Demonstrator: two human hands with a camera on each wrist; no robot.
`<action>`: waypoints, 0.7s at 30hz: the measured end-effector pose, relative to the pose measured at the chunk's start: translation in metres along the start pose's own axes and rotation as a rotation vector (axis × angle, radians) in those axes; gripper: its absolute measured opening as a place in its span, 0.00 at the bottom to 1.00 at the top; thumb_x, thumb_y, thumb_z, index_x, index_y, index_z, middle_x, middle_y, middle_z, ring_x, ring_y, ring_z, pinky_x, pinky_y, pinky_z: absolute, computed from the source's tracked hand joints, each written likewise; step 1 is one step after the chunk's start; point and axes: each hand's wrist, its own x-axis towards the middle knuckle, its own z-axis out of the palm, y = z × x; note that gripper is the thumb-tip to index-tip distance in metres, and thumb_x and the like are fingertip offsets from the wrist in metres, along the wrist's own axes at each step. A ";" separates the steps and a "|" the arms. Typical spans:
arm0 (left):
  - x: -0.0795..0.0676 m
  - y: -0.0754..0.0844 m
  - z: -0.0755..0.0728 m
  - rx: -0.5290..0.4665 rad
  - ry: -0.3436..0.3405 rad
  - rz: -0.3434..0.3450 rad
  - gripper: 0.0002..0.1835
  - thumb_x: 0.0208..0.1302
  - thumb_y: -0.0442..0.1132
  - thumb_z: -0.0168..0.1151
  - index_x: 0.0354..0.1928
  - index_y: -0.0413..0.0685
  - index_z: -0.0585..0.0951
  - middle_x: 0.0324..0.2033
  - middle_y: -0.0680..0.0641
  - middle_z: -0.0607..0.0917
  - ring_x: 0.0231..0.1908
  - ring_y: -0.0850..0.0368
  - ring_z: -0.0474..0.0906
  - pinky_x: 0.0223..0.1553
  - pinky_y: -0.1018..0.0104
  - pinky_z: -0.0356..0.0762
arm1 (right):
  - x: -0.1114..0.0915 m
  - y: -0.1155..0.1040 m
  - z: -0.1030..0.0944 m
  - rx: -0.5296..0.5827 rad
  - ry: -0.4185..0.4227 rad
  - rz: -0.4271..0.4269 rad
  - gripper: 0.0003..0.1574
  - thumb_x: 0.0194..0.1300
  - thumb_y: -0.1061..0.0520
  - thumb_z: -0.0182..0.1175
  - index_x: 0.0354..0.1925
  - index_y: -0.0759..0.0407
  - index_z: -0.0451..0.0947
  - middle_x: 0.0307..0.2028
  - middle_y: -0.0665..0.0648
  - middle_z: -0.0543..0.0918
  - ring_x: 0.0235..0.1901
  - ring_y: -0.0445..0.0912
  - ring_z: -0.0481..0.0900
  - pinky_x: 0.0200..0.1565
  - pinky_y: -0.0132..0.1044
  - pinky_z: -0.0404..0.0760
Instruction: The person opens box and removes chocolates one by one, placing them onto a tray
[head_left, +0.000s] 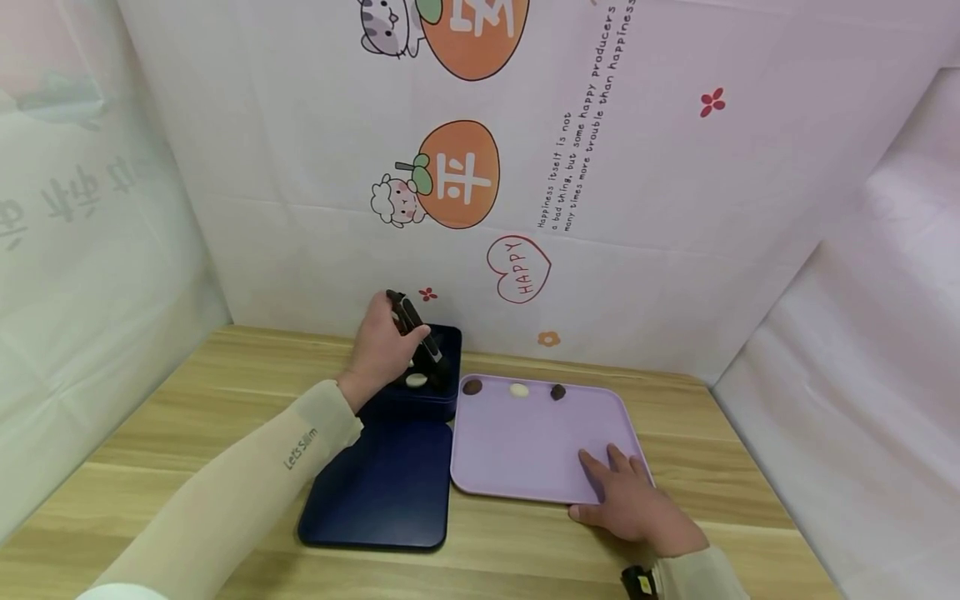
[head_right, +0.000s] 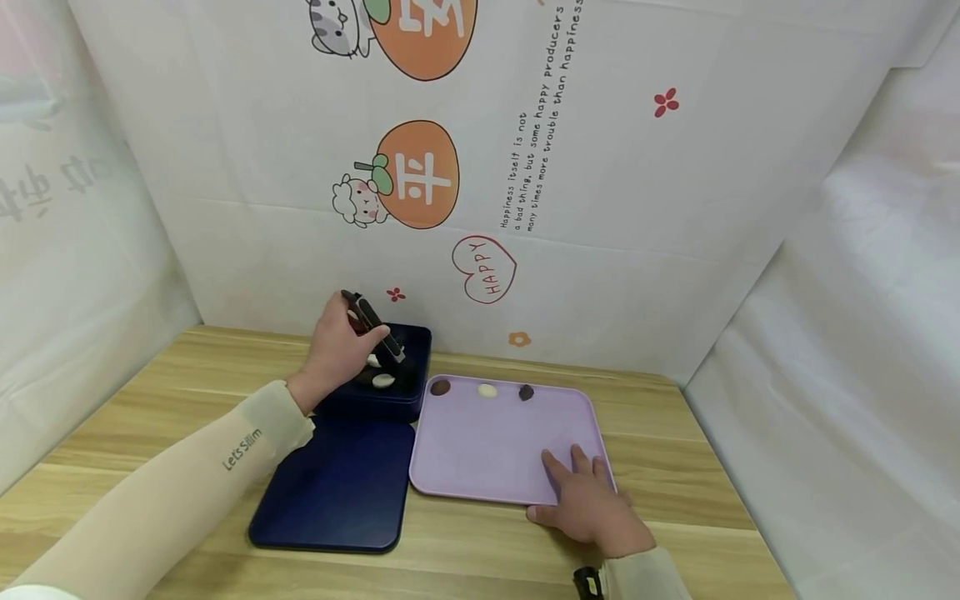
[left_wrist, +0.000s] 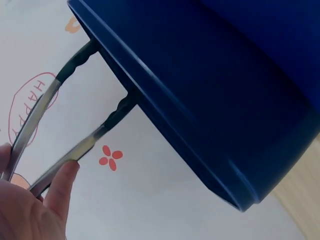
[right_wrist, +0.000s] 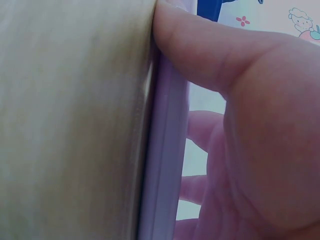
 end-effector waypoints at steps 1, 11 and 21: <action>0.000 0.000 0.000 0.008 -0.009 0.004 0.26 0.66 0.43 0.68 0.55 0.40 0.64 0.42 0.42 0.72 0.36 0.47 0.74 0.36 0.55 0.77 | 0.000 0.000 0.000 0.000 0.000 -0.002 0.61 0.53 0.24 0.64 0.74 0.56 0.64 0.71 0.79 0.51 0.66 0.82 0.43 0.58 0.77 0.50; 0.001 0.000 0.001 0.051 -0.052 0.085 0.24 0.67 0.40 0.67 0.52 0.38 0.64 0.38 0.41 0.73 0.33 0.48 0.73 0.35 0.56 0.75 | 0.001 0.002 0.001 -0.009 -0.007 0.006 0.62 0.52 0.22 0.63 0.74 0.55 0.63 0.72 0.78 0.51 0.66 0.82 0.43 0.56 0.79 0.52; 0.004 -0.003 -0.001 0.022 0.029 0.035 0.26 0.66 0.42 0.67 0.55 0.39 0.64 0.41 0.40 0.73 0.36 0.45 0.75 0.38 0.52 0.77 | 0.001 0.001 0.000 -0.030 -0.003 0.010 0.62 0.53 0.22 0.63 0.74 0.54 0.63 0.72 0.78 0.51 0.66 0.82 0.44 0.53 0.80 0.55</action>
